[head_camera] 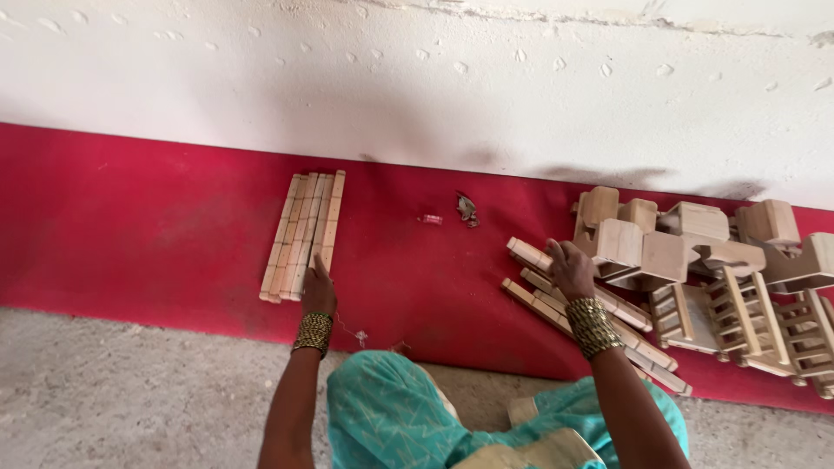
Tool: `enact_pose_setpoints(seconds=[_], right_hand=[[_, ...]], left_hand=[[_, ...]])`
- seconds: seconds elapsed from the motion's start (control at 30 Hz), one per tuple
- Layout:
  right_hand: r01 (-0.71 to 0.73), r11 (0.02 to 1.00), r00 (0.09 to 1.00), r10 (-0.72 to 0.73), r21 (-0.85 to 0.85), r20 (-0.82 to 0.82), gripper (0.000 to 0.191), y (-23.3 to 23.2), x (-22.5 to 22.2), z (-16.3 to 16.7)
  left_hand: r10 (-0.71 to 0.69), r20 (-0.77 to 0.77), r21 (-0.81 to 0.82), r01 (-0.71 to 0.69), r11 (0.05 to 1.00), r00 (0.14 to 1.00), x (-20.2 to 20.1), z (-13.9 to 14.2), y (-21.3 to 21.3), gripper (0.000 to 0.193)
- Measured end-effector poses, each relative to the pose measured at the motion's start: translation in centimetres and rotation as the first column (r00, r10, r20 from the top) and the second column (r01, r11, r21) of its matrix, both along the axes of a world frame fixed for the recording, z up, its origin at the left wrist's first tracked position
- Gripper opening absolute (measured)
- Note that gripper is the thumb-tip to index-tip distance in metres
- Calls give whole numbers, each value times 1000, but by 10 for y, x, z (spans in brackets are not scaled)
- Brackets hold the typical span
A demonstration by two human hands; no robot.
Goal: The person sits on the floor and sorts wooden toy components on a red mat, picking up long wooden rungs and stacking them into a neat pile, while moving other wooden toy furniture pieces aside. They handle the pieces one at a time, building up a stacked group of rungs.
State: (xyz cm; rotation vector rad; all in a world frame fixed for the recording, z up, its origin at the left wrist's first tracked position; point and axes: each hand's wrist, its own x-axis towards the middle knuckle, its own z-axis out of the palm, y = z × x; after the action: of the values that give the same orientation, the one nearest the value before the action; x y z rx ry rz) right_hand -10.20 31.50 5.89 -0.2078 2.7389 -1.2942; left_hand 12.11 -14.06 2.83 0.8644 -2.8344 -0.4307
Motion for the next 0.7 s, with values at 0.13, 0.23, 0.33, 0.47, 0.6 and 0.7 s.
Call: enact_pose_setpoints(seconds=[0.13,0.23,0.33,0.47,0.6,0.7], right_hand=[[19,1000,1000,-19,25,-6,50,9,-4,-13],[-9,999,1000,11,54,-26,50,15,-7,-26],[4,997,1000,-4,83,7,50,19,-10,-40],[14,978,1000,-10,210,-22,45,18,-13,-57],[-16,952,996,43,305,-81,44,19,-13,-66],[0,927,983,70,375,-171,43,25,-12,-71]], left_hand=[[8,102,-98,2,995,995,-23,-16,-8,84],[27,215,-149,5,989,976,-36,-29,-15,84],[61,246,-226,-3,974,967,-43,-42,-21,83],[141,199,-381,-56,923,970,-56,-58,-19,85],[212,622,-443,116,889,754,-74,-61,-21,75],[186,754,-469,319,823,630,-78,-54,-31,59]])
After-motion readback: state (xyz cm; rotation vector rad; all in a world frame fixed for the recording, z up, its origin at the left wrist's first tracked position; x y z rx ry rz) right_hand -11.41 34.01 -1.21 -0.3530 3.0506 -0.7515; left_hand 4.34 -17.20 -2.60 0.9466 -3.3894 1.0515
